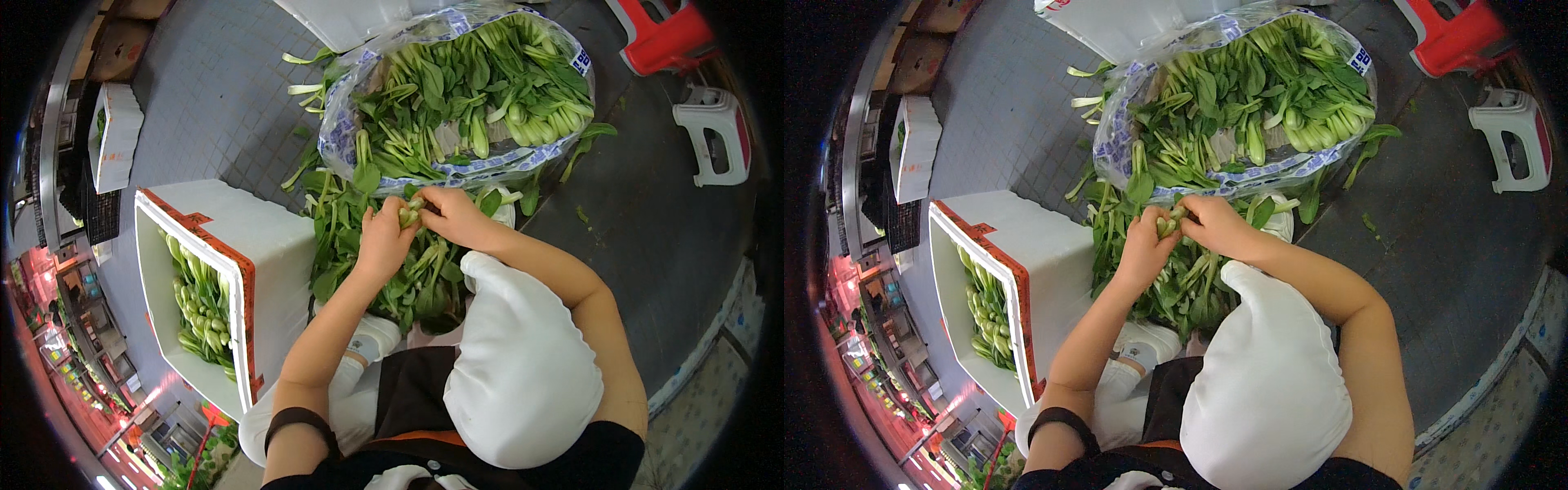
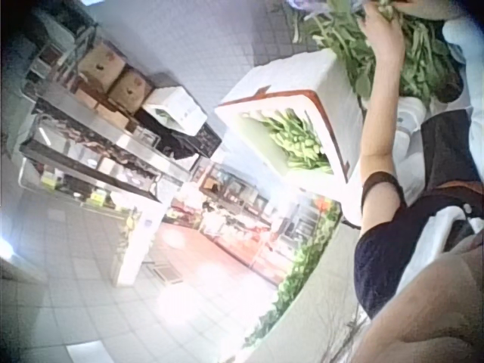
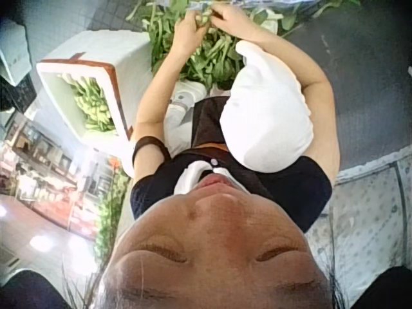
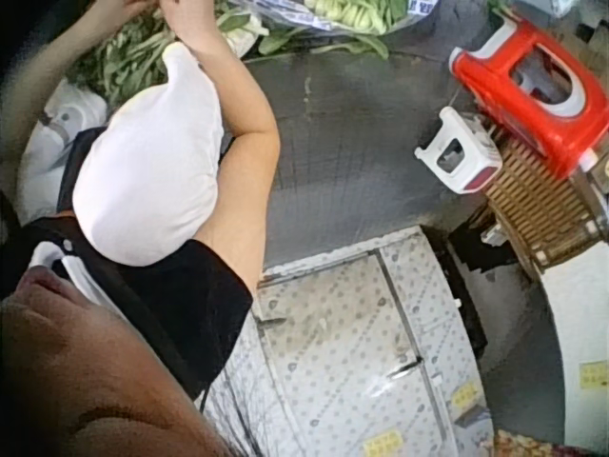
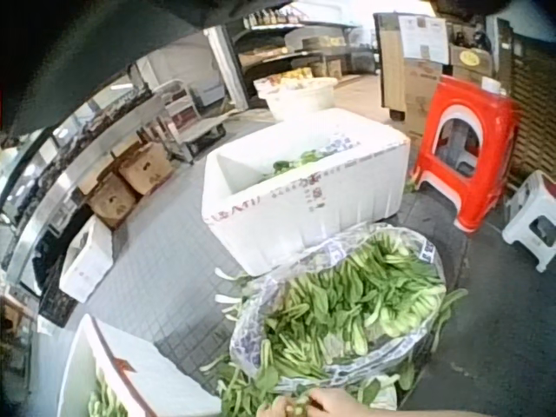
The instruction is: The person sits on the floor and repeatedly picks up bok choy from a large plastic bag, removes outer leaves by hand, and places the cleaned vegetables into a white styrofoam box. The process continues throughout the clip with discarded leaves accumulating on the floor.
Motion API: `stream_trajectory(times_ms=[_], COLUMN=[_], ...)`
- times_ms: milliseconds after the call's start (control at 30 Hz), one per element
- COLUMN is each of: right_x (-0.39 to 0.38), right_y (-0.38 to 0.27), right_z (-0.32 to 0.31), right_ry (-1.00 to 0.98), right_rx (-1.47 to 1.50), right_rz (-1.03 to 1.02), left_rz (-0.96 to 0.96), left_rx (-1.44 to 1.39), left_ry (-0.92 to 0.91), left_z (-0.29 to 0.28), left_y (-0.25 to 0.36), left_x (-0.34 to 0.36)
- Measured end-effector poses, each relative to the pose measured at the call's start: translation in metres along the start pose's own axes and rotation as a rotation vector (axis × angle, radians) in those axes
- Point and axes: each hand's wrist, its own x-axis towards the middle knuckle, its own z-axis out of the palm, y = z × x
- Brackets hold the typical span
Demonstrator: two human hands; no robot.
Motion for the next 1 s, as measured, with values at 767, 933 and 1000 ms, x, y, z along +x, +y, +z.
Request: stream_trajectory(times_ms=[767, 933, 1000], right_x=[0.003, -0.058, -0.054], right_y=[0.064, 0.010, -0.010], right_z=[-0.121, -0.121, -0.111], right_ry=[0.424, 0.125, 0.036], right_rx=[0.626, 0.848, 0.584], right_rz=[0.592, 0.595, 0.597], left_rz=[-0.205, 0.269, 0.427], left_rx=[-0.457, -0.184, -0.050], left_ry=[0.110, 0.282, 0.199], left_z=[-0.022, -0.021, -0.025], left_y=[-0.006, 0.024, 0.044], left_x=[0.003, 0.008, 0.006])
